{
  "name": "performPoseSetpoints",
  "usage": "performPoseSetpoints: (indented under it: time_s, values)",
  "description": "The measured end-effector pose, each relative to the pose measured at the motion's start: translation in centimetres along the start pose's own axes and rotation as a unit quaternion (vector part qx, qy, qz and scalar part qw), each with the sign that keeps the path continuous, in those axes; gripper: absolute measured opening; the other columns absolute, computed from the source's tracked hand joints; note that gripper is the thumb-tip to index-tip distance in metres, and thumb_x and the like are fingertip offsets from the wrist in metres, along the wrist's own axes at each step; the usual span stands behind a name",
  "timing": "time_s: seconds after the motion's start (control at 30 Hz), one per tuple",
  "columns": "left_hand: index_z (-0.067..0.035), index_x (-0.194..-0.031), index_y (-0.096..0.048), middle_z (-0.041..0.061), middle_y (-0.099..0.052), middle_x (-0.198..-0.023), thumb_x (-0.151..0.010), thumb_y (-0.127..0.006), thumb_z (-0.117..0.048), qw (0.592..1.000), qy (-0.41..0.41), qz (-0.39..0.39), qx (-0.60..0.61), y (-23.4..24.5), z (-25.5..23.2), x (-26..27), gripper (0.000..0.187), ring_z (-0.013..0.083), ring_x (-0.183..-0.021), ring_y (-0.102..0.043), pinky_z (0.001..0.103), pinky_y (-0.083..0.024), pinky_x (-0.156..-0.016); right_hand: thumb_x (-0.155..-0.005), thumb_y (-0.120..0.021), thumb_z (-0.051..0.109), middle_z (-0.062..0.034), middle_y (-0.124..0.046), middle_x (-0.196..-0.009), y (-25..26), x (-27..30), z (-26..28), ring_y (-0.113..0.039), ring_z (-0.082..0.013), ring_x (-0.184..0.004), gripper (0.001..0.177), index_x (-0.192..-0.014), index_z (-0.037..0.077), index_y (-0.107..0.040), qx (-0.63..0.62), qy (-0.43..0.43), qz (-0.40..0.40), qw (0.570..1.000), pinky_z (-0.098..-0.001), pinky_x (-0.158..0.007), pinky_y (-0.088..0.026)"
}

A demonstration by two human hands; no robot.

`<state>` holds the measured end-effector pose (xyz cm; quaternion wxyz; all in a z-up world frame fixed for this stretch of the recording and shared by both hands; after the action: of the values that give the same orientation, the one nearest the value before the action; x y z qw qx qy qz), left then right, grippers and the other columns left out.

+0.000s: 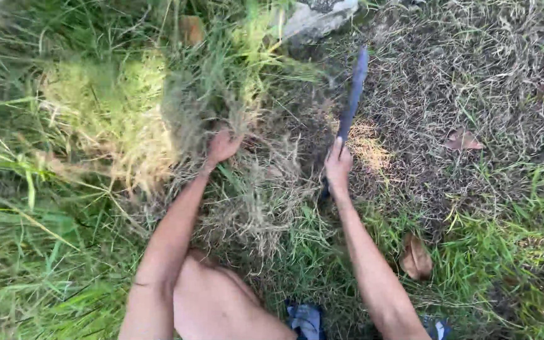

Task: Clearing overgrown tall grass with a machete while crouching on the ground.

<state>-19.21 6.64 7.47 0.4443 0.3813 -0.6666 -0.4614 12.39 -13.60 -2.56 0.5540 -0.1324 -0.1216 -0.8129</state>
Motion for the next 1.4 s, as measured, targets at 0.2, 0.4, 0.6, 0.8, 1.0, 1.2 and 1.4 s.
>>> performPoseSetpoints:
  time_s: [0.2, 0.4, 0.6, 0.8, 1.0, 1.2, 1.4]
  values:
    - [-0.010, -0.145, -0.057, 0.021, -0.067, -0.120, -0.101, -0.057, -0.051, 0.999, 0.021, -0.019, 0.028, 6.5, -0.6, 5.6, 0.060, 0.0328, -0.105, -0.064, 0.049, -0.054, -0.092, -0.114, -0.043, 0.047, -0.0050, -0.051, -0.068, -6.5, 3.2, -5.0, -0.047, -0.0140, -0.055, 0.053, -0.092, 0.003, -0.061, 0.054, 0.040, 0.076, 0.995, -0.0324, -0.048, -0.038]
    - [-0.008, -0.134, -0.062, 0.016, -0.069, -0.123, -0.092, -0.073, -0.041, 0.981, -0.055, -0.140, 0.120, 3.5, 10.4, 5.2, 0.054, 0.0325, -0.115, -0.066, 0.049, -0.053, -0.100, -0.109, -0.047, 0.052, -0.0010, -0.051, -0.065, -0.4, 5.8, -1.4, -0.050, -0.0132, -0.057, 0.053, -0.085, 0.008, -0.062, 0.106, 0.050, 0.137, 0.984, -0.0349, -0.053, -0.041]
    - [0.001, -0.152, -0.043, 0.028, -0.054, -0.143, -0.075, -0.084, -0.063, 0.969, -0.164, -0.171, 0.066, 11.4, -13.7, 10.0, 0.108, 0.0436, -0.132, -0.053, 0.058, -0.040, -0.113, -0.106, -0.044, 0.050, 0.0050, -0.046, -0.055, 13.6, 5.8, 5.7, -0.045, -0.0078, -0.040, 0.043, -0.081, 0.015, -0.048, -0.047, -0.011, -0.004, 0.999, -0.0271, -0.035, -0.037]
    - [-0.002, -0.157, -0.015, 0.037, -0.019, -0.158, -0.060, -0.080, -0.079, 0.985, -0.130, -0.064, -0.092, 12.2, -35.1, 14.7, 0.139, 0.0518, -0.148, -0.023, 0.071, -0.017, -0.113, -0.108, -0.048, 0.050, 0.0043, -0.039, -0.051, 22.4, 6.8, 2.0, -0.037, -0.0095, -0.038, 0.047, -0.077, 0.015, -0.044, -0.192, -0.073, -0.158, 0.966, -0.0288, -0.036, -0.031]
    - [-0.001, -0.163, -0.011, 0.028, -0.004, -0.169, -0.081, -0.045, -0.095, 0.907, -0.362, 0.069, -0.204, -7.1, -43.6, 16.7, 0.128, 0.0489, -0.155, 0.006, 0.072, 0.008, -0.120, -0.103, -0.051, 0.054, 0.0016, -0.043, -0.048, 26.4, 10.3, 0.0, -0.043, -0.0123, -0.036, 0.048, -0.077, 0.014, -0.049, -0.104, -0.150, -0.210, 0.960, -0.0307, -0.036, -0.036]
    - [-0.016, -0.164, -0.006, 0.021, 0.007, -0.170, -0.060, -0.060, -0.098, 0.815, -0.481, 0.290, -0.142, -18.8, -47.3, 22.2, 0.143, 0.0430, -0.154, 0.015, 0.070, 0.013, -0.117, -0.104, -0.053, 0.053, 0.0005, -0.049, -0.052, 32.4, 13.2, -1.7, -0.046, -0.0127, -0.039, 0.050, -0.076, 0.011, -0.054, -0.027, -0.127, -0.267, 0.955, -0.0326, -0.038, -0.037]
    - [-0.032, -0.162, -0.008, 0.009, 0.005, -0.169, -0.052, -0.065, -0.095, 0.758, -0.561, 0.235, -0.235, -25.7, -45.2, 23.4, 0.139, 0.0417, -0.153, 0.017, 0.080, 0.013, -0.109, -0.106, -0.052, 0.049, -0.0138, -0.063, -0.068, 39.6, 19.7, -8.3, -0.062, -0.0282, -0.057, 0.049, -0.105, 0.003, -0.070, 0.174, -0.064, -0.469, 0.864, -0.0452, -0.058, -0.049]
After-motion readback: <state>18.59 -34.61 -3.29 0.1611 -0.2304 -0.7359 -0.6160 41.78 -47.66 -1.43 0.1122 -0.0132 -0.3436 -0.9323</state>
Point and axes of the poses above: each hand's wrist, its own x-axis away from the middle knuckle, its own y-axis out of the back of the hand, z = x × y, the point moved 6 cm from there along -x, towards the middle knuckle
